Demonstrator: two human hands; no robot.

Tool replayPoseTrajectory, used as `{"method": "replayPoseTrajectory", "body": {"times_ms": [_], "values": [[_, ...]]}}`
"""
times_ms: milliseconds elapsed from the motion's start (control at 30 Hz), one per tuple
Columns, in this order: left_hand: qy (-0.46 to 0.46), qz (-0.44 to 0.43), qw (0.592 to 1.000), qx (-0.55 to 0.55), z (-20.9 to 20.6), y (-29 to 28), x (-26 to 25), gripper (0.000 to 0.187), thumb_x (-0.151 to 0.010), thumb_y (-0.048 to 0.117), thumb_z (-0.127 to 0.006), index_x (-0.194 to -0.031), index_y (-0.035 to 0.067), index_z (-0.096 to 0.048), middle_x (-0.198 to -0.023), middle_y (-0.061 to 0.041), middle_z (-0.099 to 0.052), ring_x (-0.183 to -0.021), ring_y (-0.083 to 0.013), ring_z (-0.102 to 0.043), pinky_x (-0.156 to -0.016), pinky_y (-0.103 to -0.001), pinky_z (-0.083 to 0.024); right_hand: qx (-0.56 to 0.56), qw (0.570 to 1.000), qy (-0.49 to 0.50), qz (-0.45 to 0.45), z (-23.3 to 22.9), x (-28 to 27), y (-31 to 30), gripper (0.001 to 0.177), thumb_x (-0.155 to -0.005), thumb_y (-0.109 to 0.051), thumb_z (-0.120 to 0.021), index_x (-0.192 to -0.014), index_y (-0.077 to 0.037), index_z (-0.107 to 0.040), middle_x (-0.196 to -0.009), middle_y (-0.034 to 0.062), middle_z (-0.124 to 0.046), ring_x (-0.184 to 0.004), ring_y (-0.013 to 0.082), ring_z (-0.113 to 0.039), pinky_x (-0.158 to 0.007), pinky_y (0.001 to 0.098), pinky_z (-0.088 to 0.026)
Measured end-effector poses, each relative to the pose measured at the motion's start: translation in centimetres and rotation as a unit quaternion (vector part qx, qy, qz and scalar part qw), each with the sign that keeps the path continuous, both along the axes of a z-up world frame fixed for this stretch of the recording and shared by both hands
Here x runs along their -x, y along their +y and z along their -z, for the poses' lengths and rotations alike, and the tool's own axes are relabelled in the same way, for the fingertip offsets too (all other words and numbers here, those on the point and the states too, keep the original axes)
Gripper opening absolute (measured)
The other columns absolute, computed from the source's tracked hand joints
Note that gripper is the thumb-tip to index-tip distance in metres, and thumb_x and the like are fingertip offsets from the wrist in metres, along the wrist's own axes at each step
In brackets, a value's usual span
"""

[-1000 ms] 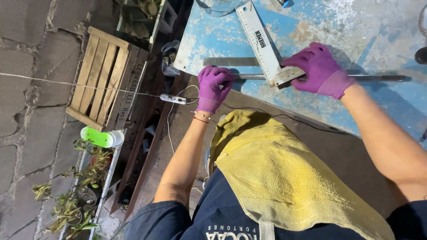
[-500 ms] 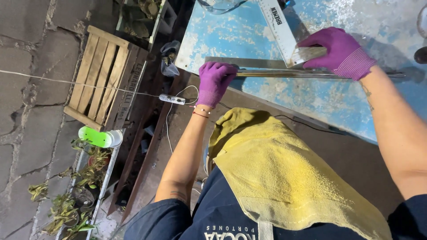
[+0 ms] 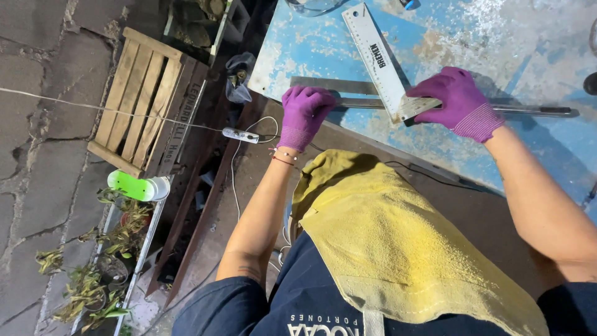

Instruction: A person uses a square and a marker to measure and mark a metal bar on a workbench.

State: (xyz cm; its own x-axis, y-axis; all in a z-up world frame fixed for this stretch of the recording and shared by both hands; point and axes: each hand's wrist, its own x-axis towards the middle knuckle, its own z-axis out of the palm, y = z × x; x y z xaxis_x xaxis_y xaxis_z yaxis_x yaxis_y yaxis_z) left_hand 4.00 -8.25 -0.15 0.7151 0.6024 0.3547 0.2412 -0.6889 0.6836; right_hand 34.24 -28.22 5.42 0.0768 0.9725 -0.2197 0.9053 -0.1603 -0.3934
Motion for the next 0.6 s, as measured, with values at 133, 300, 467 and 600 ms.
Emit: {"method": "replayPoseTrajectory", "body": {"times_ms": [133, 300, 467, 600], "values": [[-0.007, -0.006, 1.000, 0.012, 1.8, 0.0, 0.1, 0.009, -0.089, 0.027, -0.081, -0.095, 0.032, -0.077, -0.105, 0.011, -0.075, -0.105, -0.0172, -0.064, -0.104, -0.046, -0.037, -0.038, 0.999, -0.029, 0.002, 2.0, 0.2, -1.3, 0.059, -0.080, -0.062, -0.075, -0.131, -0.032, -0.072, -0.129, 0.0028, -0.073, -0.127, 0.0333, -0.060, -0.122, 0.0533, -0.034], [-0.011, -0.013, 1.000, 0.011, 3.5, 0.2, 0.2, 0.011, -0.088, 0.030, -0.080, -0.093, 0.040, -0.076, -0.106, 0.014, -0.071, -0.106, -0.0144, -0.061, -0.107, -0.046, -0.037, -0.026, 0.997, -0.068, 0.002, 1.4, 1.5, -2.0, 0.059, -0.082, -0.071, -0.074, -0.128, -0.033, -0.074, -0.129, 0.0062, -0.073, -0.131, 0.0318, -0.059, -0.121, 0.0498, -0.036], [-0.014, -0.012, 1.000, 0.008, 3.7, 0.4, 0.0, 0.010, -0.090, 0.031, -0.080, -0.093, 0.040, -0.076, -0.106, 0.013, -0.071, -0.106, -0.0143, -0.061, -0.107, -0.046, -0.036, -0.115, 0.985, -0.111, -0.063, 0.9, 1.6, -2.3, 0.057, -0.077, -0.069, -0.074, -0.120, -0.032, -0.077, -0.122, 0.0008, -0.076, -0.115, 0.0288, -0.069, -0.107, 0.0463, -0.052], [-0.016, -0.014, 1.000, 0.015, 3.2, 0.2, 0.0, 0.011, -0.089, 0.029, -0.081, -0.091, 0.039, -0.076, -0.105, 0.012, -0.071, -0.104, -0.0151, -0.062, -0.105, -0.047, -0.037, -0.154, 0.979, -0.117, -0.067, 1.8, 1.2, -2.8, 0.056, -0.079, -0.071, -0.073, -0.119, -0.033, -0.077, -0.120, -0.0023, -0.076, -0.112, 0.0253, -0.069, -0.104, 0.0437, -0.054]]}}
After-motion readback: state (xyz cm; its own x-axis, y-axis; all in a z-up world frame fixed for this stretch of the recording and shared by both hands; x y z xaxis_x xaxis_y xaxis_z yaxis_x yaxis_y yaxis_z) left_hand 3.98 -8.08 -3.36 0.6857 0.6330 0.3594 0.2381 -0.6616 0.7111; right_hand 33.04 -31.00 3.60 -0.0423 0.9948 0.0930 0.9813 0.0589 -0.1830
